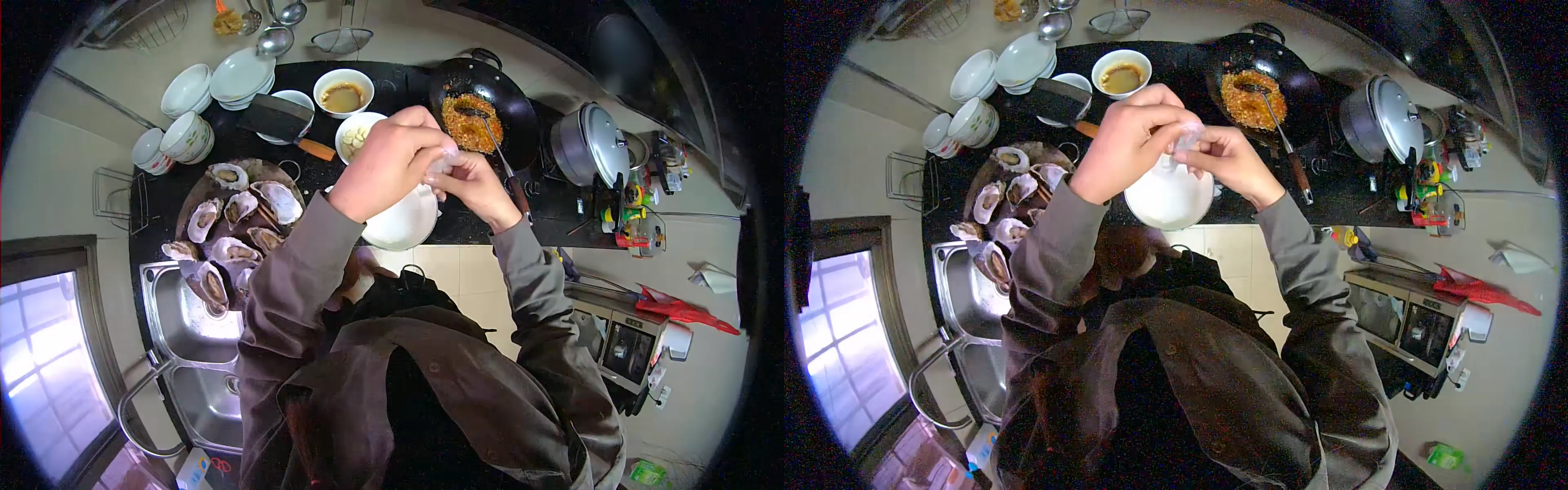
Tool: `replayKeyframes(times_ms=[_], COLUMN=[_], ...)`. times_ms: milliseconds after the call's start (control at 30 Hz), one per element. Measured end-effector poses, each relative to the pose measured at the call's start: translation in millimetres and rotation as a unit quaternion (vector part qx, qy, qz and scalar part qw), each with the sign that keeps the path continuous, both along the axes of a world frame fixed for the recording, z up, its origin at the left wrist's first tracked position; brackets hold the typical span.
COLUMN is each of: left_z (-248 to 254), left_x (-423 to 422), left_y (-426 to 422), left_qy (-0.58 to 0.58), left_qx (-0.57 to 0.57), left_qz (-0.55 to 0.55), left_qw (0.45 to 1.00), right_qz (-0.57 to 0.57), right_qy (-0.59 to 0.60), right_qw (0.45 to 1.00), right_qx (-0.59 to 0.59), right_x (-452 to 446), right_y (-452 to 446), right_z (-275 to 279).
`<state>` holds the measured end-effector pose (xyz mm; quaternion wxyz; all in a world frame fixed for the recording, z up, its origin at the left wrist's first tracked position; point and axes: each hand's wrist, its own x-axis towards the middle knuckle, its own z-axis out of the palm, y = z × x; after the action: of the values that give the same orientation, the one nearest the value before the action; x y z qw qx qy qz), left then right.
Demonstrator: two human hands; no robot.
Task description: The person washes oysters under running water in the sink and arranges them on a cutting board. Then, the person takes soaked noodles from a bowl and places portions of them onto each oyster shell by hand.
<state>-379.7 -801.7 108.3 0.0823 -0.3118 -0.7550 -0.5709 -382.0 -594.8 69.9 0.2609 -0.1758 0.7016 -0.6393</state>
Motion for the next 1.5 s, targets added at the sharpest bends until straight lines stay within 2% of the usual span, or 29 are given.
replayKeyframes(times_ms=[67, 167, 200, 300, 333, 400, 533, 700, 833, 933, 967, 1067, 1100, 1167, 1200, 1367, 1467, 1500], left_z=[-2, -22, -29, -53, -62, -83, -134, -185, -227, -260, -262, -273, -280, -317, -314, -276, -259, -252], left_x=[-1, 2, 4, 14, 18, 27, 31, 37, 41, 44, 45, 53, 53, 50, 49, 44, 37, 34], left_y=[1, 3, 5, 16, 18, 22, 33, 31, 26, 23, 23, 22, 23, 29, 30, 28, 23, 22], left_qy=[-0.01, -0.05, -0.05, -0.24, -0.239, -0.255, -0.198, -0.208, -0.227, -0.129, -0.128, -0.233, -0.232, -0.231, -0.231, -0.217, -0.203, -0.203], left_qx=[0.012, 0.115, 0.115, 0.291, 0.291, 0.157, 0.103, 0.1, 0.017, -0.112, -0.112, -0.128, -0.127, -0.201, -0.238, -0.255, -0.332, -0.332], left_qz=[0.007, 0.018, 0.017, 0.008, 0.009, -0.009, -0.011, -0.009, 0.017, 0.059, 0.06, 0.099, 0.099, 0.134, 0.152, 0.11, 0.075, 0.076], left_qw=[1.0, 0.992, 0.992, 0.926, 0.926, 0.954, 0.975, 0.973, 0.973, 0.984, 0.984, 0.959, 0.959, 0.942, 0.931, 0.936, 0.918, 0.918], right_qz=[-0.018, -0.033, -0.035, -0.043, -0.05, -0.056, -0.097, -0.104, -0.118, -0.119, -0.125, -0.137, -0.134, -0.128, -0.127, -0.128, -0.111, -0.151], right_qy=[0.01, 0.015, 0.013, 0.012, 0.011, 0.01, -0.012, 0.049, 0.1, 0.124, 0.137, 0.164, 0.184, 0.225, 0.226, 0.243, 0.257, 0.262], right_qw=[1.0, 0.999, 0.999, 0.999, 0.998, 0.998, 0.992, 0.988, 0.979, 0.971, 0.966, 0.956, 0.953, 0.945, 0.945, 0.931, 0.928, 0.922], right_qx=[-0.002, -0.003, -0.004, -0.014, -0.023, -0.031, -0.076, -0.106, -0.128, -0.169, -0.179, -0.199, -0.2, -0.201, -0.2, -0.241, -0.245, -0.242], right_x=[2, 4, 4, 4, 4, 5, 3, 0, 1, 3, 4, 6, 8, 8, 9, 8, 6, 7], right_y=[-7, -7, -7, -6, -6, -5, -1, 16, 30, 39, 40, 42, 42, 42, 43, 43, 38, 36], right_z=[24, 44, 48, 63, 67, 78, 100, 125, 147, 167, 177, 201, 208, 221, 226, 246, 253, 255])
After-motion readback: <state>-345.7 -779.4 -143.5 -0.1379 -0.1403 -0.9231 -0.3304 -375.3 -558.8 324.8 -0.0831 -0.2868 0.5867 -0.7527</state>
